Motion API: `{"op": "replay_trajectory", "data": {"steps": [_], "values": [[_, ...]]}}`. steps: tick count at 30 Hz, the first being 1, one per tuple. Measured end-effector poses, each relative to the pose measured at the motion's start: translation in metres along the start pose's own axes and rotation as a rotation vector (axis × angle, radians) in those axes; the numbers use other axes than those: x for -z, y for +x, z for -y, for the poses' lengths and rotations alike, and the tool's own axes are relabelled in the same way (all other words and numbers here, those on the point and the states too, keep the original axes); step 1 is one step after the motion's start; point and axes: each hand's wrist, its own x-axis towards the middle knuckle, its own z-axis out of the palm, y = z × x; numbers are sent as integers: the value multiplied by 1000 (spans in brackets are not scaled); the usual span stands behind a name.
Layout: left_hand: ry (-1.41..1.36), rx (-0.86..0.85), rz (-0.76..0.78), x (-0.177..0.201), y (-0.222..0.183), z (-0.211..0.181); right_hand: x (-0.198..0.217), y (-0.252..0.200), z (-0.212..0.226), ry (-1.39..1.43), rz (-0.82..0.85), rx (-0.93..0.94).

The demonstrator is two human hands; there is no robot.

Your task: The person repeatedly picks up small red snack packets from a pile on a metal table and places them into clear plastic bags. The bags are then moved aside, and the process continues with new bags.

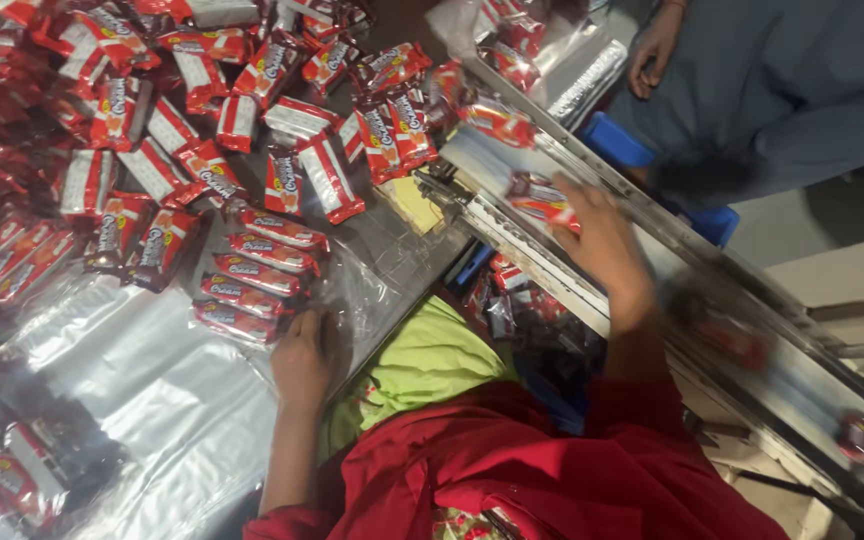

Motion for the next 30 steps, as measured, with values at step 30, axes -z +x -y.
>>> {"op": "replay_trajectory", "data": {"steps": [30], "values": [[-902,439,-242,-17,-29,-9,-177,-72,147,1404,576,-175]]}}
